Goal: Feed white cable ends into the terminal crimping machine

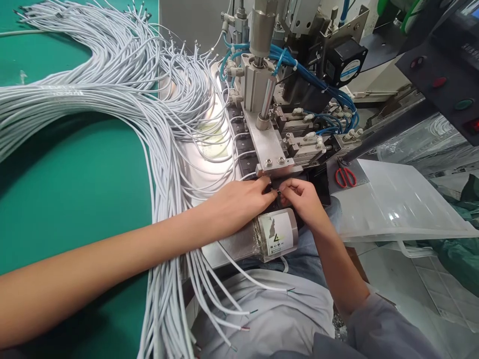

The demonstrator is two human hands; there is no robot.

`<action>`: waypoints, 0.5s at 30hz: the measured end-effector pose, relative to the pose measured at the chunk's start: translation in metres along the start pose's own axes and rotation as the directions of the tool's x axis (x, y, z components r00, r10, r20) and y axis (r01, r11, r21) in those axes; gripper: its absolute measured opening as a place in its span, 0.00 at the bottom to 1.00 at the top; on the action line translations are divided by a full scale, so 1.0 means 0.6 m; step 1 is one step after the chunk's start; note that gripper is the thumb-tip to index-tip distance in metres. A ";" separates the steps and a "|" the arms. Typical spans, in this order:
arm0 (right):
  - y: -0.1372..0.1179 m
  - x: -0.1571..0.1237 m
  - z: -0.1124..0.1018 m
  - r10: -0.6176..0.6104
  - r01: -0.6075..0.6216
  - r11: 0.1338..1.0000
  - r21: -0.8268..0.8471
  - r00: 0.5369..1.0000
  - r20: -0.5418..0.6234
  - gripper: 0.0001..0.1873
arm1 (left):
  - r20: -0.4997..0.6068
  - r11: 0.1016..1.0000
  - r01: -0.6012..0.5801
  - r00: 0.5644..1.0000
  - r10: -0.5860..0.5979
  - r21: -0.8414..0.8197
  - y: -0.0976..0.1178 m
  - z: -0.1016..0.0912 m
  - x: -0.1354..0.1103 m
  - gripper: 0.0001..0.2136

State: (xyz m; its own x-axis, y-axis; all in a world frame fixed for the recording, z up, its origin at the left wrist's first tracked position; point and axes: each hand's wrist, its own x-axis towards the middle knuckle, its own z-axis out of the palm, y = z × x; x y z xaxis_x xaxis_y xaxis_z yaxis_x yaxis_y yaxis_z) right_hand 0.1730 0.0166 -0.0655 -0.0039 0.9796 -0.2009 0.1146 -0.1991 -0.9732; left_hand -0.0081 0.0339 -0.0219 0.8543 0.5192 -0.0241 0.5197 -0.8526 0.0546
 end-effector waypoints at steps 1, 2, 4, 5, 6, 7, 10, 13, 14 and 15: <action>0.000 0.001 0.000 0.001 -0.001 1.000 -0.003 1.000 0.007 0.10 | 0.000 1.000 0.003 1.000 -0.003 -0.003 0.000 0.000 -0.001 0.14; 0.000 0.001 0.000 -0.002 0.002 1.000 -0.006 1.000 0.015 0.10 | -0.003 1.000 0.005 1.000 -0.005 -0.008 0.001 0.000 -0.001 0.14; -0.001 0.002 0.001 -0.021 0.021 1.000 -0.011 0.999 0.024 0.10 | -0.016 1.000 0.006 1.000 -0.007 -0.019 0.002 0.000 -0.002 0.14; -0.001 0.002 0.000 -0.034 0.034 0.999 -0.016 0.999 0.026 0.09 | -0.019 1.000 0.008 1.000 -0.008 -0.019 0.002 0.001 -0.002 0.14; -0.001 0.002 0.000 -0.044 0.045 0.999 -0.022 0.999 0.027 0.09 | -0.019 1.000 0.010 1.000 -0.010 -0.015 0.002 0.002 -0.002 0.14; 0.000 0.002 -0.001 -0.051 0.052 0.998 -0.030 0.998 0.027 0.09 | -0.018 1.000 0.012 1.000 -0.012 -0.007 0.002 0.002 -0.001 0.15; 0.005 0.000 -0.001 -0.048 0.049 0.998 -0.039 0.998 0.029 0.08 | -0.020 1.000 0.014 1.000 -0.013 0.020 0.003 0.002 -0.001 0.16; 0.015 -0.001 0.003 -0.047 0.047 0.999 -0.001 0.997 0.067 0.11 | -0.015 0.999 0.027 1.000 -0.027 0.031 0.008 -0.005 -0.002 0.16; 0.018 -0.001 0.006 -0.052 0.050 0.999 0.019 0.995 0.083 0.13 | 0.000 0.999 0.039 0.999 -0.039 0.036 0.012 -0.010 -0.003 0.15; 0.022 0.000 0.009 -0.058 0.055 0.998 0.042 0.994 0.093 0.15 | 0.024 0.997 0.057 0.998 -0.058 0.044 0.015 -0.016 -0.004 0.12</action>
State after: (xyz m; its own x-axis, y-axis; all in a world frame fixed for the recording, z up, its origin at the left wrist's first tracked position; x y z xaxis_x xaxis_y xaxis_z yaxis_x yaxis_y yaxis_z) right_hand 0.1694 0.0141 -0.0789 -0.1032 0.9828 -0.1532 0.0724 -0.1462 -0.9866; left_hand -0.0057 0.0253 -0.0119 0.8226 0.5663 -0.0507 0.5674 -0.8234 0.0089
